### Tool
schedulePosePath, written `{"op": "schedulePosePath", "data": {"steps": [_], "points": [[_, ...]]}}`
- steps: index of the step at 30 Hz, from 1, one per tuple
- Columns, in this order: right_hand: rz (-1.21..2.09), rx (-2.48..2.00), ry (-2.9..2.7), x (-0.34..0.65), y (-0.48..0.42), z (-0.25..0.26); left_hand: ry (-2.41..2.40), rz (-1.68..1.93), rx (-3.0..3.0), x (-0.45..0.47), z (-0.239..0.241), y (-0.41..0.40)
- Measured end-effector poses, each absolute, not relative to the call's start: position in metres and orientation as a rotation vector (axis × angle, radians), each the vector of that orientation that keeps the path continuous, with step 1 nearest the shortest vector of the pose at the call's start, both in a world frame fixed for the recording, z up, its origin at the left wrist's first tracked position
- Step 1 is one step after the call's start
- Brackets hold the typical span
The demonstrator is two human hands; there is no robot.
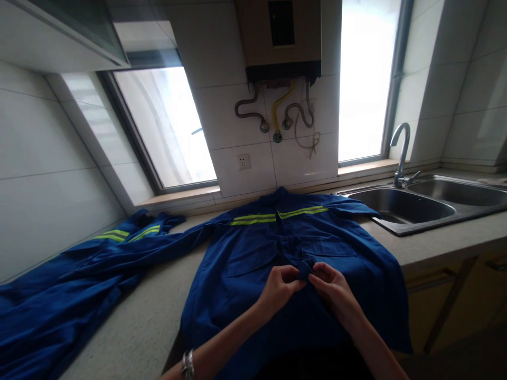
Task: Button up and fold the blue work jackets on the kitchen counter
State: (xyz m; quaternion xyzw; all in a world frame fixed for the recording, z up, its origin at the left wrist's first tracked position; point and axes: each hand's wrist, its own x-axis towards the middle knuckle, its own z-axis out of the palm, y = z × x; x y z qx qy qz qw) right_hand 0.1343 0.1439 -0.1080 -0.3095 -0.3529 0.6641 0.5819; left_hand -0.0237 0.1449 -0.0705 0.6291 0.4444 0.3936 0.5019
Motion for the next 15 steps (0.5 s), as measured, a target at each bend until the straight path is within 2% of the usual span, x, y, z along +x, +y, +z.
{"op": "schedulePosePath", "data": {"steps": [15], "points": [[1.658, -0.677, -0.794, 0.1389, 0.1457, -0.1125, 1.062, 0.938, 1.636, -0.0221, -0.0751, 0.1456]]}}
